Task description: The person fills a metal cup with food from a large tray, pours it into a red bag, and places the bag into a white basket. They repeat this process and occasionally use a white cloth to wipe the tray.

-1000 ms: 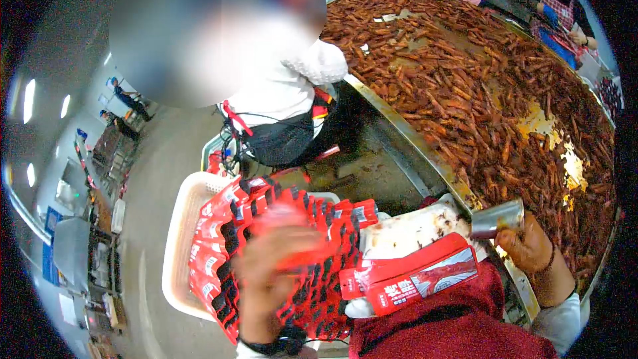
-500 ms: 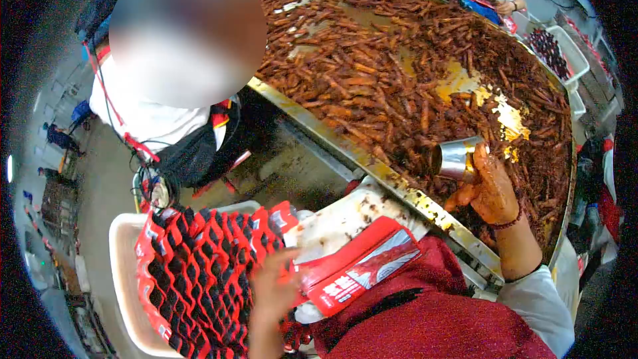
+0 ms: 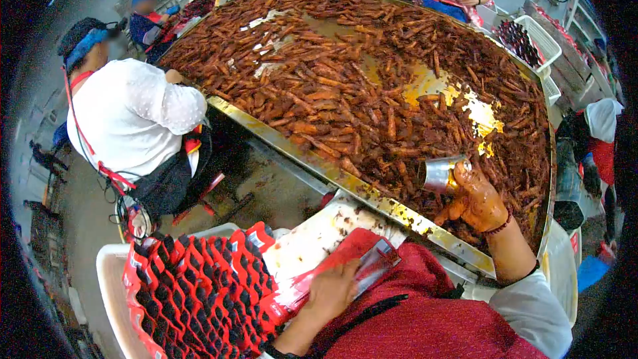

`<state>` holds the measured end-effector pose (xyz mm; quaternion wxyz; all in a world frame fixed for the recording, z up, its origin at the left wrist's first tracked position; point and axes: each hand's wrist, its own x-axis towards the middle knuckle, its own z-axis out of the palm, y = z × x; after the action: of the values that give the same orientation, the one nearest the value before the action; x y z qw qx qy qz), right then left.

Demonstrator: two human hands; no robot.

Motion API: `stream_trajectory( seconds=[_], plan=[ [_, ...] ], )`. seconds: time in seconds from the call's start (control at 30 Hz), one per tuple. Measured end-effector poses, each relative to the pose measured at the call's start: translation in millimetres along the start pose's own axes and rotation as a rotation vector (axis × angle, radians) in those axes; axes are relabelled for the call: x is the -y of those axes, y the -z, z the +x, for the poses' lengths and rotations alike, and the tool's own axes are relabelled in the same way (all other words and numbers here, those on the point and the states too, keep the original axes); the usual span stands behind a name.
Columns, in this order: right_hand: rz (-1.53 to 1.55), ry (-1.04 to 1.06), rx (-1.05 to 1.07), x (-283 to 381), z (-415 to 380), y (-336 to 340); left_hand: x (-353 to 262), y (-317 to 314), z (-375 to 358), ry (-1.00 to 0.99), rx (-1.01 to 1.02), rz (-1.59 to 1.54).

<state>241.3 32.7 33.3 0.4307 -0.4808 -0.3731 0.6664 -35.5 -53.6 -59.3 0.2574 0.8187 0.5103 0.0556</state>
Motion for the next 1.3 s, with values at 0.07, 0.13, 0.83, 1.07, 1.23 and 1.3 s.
stream_trajectory(
  seconds=[0.07,0.13,0.83,1.07,1.23,1.3],
  plan=[
    [-0.005,-0.020,0.047,2,-3,-15,-10,8,-3,0.054,0.134,-0.044],
    [-0.079,-0.082,0.159,-1,-2,-24,0,0,-3,-0.096,0.269,-0.164],
    [-1.128,0.335,0.860,-3,-20,-69,-5,34,18,0.114,0.272,-1.113],
    [-1.637,0.119,-0.118,-48,112,10,14,38,7,0.193,0.014,-1.463],
    [-1.965,-0.023,-0.083,-89,156,18,17,33,10,0.257,-0.040,-1.523],
    [-1.910,-0.095,-0.022,-68,149,15,21,28,12,0.243,-0.040,-1.467]
  ],
)
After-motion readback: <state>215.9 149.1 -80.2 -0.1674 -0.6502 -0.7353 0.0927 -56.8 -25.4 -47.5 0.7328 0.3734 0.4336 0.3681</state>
